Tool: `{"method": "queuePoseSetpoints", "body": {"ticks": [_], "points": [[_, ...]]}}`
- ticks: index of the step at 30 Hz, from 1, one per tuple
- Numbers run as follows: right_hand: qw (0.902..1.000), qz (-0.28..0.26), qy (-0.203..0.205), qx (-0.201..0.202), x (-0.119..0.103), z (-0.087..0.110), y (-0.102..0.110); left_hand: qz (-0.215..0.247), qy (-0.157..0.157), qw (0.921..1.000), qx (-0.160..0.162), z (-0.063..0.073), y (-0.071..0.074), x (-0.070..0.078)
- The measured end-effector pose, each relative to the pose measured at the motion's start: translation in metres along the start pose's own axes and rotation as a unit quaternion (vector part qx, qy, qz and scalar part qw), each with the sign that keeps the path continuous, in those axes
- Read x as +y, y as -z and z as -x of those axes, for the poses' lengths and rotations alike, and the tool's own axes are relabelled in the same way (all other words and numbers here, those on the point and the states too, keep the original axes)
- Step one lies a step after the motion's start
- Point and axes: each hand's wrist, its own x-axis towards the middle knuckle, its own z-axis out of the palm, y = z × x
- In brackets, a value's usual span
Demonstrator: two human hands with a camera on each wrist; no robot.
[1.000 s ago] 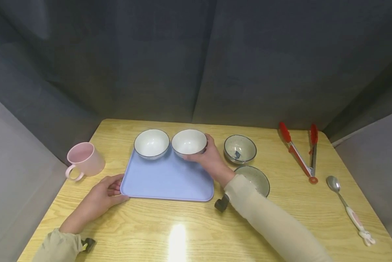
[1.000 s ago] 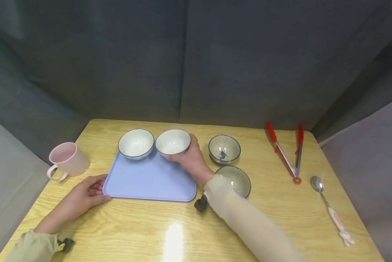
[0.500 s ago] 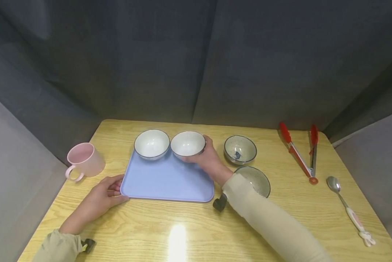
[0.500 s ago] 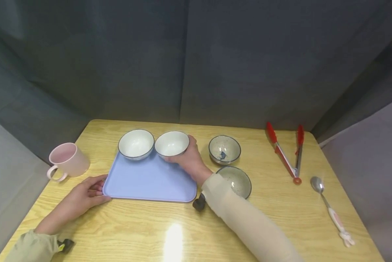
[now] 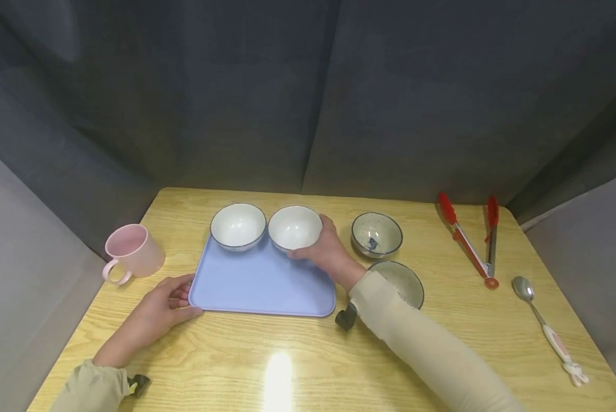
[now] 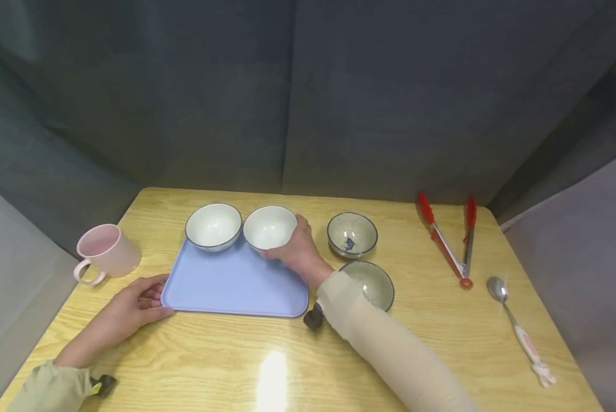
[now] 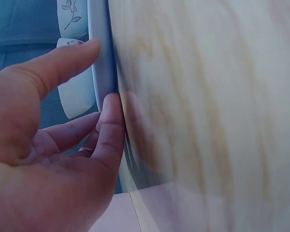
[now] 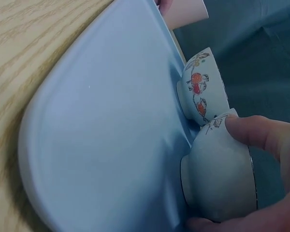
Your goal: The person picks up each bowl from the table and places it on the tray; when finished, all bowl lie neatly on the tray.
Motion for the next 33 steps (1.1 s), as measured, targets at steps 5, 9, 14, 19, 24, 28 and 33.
{"method": "queuePoseSetpoints", "body": {"ticks": [5,9,14,19,24,28,33], "points": [[0.9997,0.022,0.0,0.007,0.0,0.001,0.0,0.004,0.0,1.0,-0.002,0.0,0.001,0.001],[0.9992,0.038,0.002,0.011,-0.002,0.002,0.001,0.004,0.008,1.0,-0.003,-0.001,0.0,0.002],[0.9986,0.051,0.003,0.012,-0.005,0.005,0.004,0.006,0.01,0.9999,-0.005,-0.001,0.0,0.001],[0.998,0.061,0.013,0.012,-0.006,0.007,0.007,0.008,0.01,0.9999,-0.004,0.0,-0.001,-0.002],[0.9968,0.076,0.021,0.008,-0.008,0.01,0.011,0.005,0.01,0.9999,-0.004,0.0,-0.001,-0.002],[0.9953,0.094,0.021,0.006,-0.014,0.015,0.017,0.003,0.012,0.9999,-0.005,0.001,-0.001,-0.001],[0.9935,0.113,0.014,0.007,-0.021,0.023,0.027,0.003,0.012,0.9999,-0.007,0.001,0.0,0.001]]}}
